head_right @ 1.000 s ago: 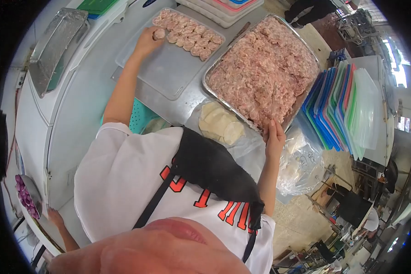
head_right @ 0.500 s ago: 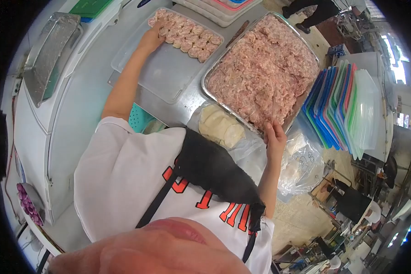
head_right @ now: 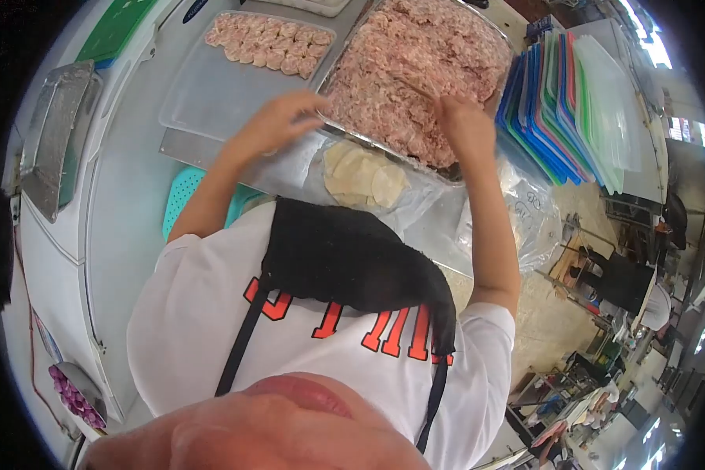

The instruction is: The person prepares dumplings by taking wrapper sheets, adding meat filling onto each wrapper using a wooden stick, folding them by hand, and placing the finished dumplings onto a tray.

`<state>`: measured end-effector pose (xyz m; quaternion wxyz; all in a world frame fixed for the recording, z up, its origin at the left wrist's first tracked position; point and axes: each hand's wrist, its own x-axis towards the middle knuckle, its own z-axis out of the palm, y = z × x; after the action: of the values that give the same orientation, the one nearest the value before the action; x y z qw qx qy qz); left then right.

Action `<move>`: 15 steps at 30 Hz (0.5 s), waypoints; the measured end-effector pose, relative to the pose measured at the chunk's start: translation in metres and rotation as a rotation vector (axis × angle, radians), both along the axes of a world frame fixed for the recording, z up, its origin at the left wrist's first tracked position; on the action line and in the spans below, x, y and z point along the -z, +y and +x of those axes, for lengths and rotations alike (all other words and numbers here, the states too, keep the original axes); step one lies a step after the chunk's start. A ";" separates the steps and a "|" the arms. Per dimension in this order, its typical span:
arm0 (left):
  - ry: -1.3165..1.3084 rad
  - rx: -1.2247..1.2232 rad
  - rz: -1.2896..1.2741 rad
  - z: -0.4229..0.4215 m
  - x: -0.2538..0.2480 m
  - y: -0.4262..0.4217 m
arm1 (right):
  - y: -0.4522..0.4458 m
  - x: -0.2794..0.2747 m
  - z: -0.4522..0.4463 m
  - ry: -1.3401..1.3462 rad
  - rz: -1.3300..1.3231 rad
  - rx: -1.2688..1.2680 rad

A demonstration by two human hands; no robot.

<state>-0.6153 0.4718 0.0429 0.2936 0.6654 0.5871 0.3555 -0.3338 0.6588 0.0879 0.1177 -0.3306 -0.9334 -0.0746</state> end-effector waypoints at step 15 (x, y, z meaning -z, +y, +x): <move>-0.011 0.151 0.074 0.079 0.078 -0.009 | -0.060 0.051 0.022 0.130 -0.317 -0.161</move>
<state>-0.5361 0.4628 -0.0351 0.2978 0.7162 0.5201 0.3575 -0.3121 0.5987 0.0372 0.1300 -0.2735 -0.9473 0.1046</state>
